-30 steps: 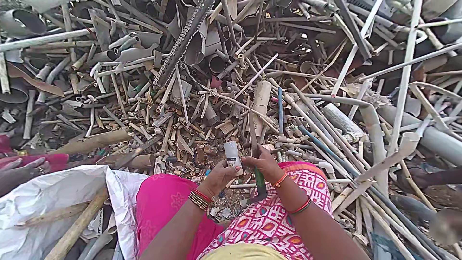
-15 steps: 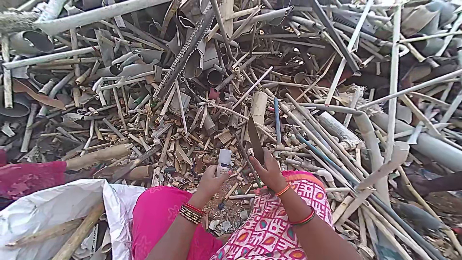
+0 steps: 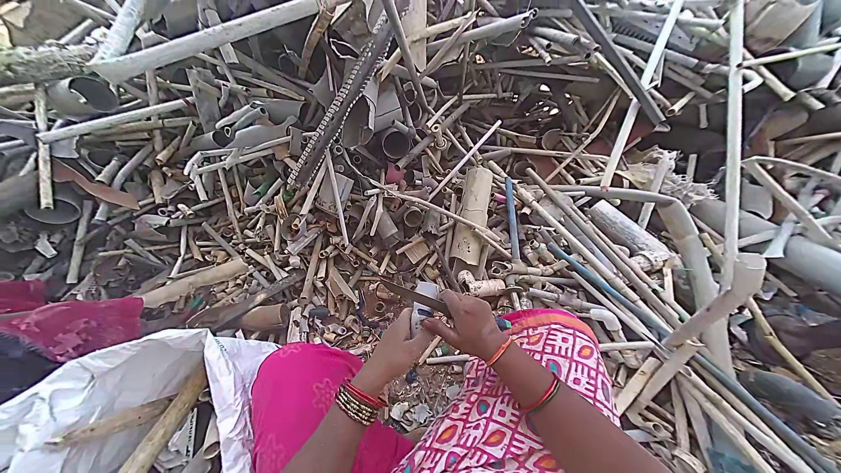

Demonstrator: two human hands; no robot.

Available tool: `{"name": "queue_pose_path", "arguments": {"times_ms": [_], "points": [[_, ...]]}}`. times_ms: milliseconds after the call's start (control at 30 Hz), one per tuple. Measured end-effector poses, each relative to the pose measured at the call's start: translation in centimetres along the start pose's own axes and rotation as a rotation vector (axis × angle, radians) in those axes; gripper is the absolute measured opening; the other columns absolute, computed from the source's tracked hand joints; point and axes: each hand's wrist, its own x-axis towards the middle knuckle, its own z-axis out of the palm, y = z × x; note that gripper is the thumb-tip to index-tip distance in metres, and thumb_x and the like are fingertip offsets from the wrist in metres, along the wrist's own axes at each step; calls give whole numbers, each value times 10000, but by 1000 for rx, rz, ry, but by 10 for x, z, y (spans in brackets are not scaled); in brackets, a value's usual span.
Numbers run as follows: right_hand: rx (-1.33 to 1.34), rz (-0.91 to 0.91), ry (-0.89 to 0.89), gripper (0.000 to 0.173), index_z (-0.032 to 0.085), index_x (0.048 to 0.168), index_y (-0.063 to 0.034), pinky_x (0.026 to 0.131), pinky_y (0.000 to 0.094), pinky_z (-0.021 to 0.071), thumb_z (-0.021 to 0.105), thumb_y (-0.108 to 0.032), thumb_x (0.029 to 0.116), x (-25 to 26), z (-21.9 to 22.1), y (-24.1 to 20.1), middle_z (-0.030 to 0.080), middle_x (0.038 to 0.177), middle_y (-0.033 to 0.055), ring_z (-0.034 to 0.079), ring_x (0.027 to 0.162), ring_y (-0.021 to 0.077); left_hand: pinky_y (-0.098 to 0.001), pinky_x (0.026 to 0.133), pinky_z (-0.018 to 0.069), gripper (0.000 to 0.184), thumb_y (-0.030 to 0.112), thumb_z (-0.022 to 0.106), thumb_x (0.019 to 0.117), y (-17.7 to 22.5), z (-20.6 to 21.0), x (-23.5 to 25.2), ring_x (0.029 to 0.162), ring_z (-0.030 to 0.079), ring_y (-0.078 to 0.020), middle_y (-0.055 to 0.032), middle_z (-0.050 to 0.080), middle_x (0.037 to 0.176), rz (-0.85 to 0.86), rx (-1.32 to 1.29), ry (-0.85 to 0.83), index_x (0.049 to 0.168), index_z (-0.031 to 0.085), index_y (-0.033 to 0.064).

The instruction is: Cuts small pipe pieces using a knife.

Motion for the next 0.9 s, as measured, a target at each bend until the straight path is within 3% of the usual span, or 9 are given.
{"name": "queue_pose_path", "arguments": {"times_ms": [300,433,467,533,633,700,767,800,900], "points": [[-65,-149,85,483,650,813,46,469,484,506,579,-404,975,22,13,-16,621,615,176,678,553,364,-460,925,521,592,211,643,957,12,-20,-20,1016,650,-291,-221,631,1102,-46,248,52,1395,400,-104],[268,-76,-270,484,647,972,115,683,573,527,528,-347,1052,52,23,-46,663,764,249,701,752,428,-443,959,517,619,194,635,935,-3,-39,-41,1067,649,-272,-227,636,1152,-49,160,247,1415,393,-113],[423,-47,-304,468,648,991,116,708,528,518,505,-325,1056,59,33,-53,656,774,220,679,749,364,-439,977,515,642,195,631,926,-6,-44,-47,1092,649,-266,-228,637,1179,-50,124,303,1434,381,-107],[753,45,-305,380,626,970,62,642,301,469,463,-269,1062,74,49,-70,559,708,46,548,629,112,-428,962,521,655,176,622,915,-9,-55,-55,1075,652,-258,-230,637,1180,-46,74,410,1450,370,-106],[1114,189,-275,283,552,942,-34,544,186,463,399,-224,1085,92,63,-92,475,620,-95,474,506,-17,-369,849,555,606,142,594,922,-18,-64,-65,929,659,-194,-190,623,1104,-61,-70,525,1435,375,-93],[930,105,-253,334,588,1027,16,614,241,479,430,-274,1077,98,68,-98,515,696,-26,523,589,48,-352,786,564,589,161,589,959,-21,-69,-71,850,655,-180,-184,619,1079,-67,-121,600,1442,369,-94],[600,-13,-354,534,596,1187,89,786,489,524,471,-411,1049,99,60,-104,662,895,191,672,843,312,-346,782,560,571,168,598,968,-23,-76,-75,853,650,-178,-190,623,1084,-58,-77,668,1426,390,-101],[455,-53,-416,617,576,1231,103,825,572,517,501,-479,1039,98,53,-108,681,976,253,689,944,408,-356,852,554,583,166,608,974,-23,-79,-78,943,657,-194,-214,630,1143,-53,-34,679,1438,387,-110],[226,-133,-341,659,614,1113,85,718,586,528,552,-561,993,90,49,-105,684,914,258,705,878,451,-443,998,504,664,164,610,941,-14,-81,-78,1143,635,-295,-271,621,1243,-62,176,635,1479,347,-122]]}}
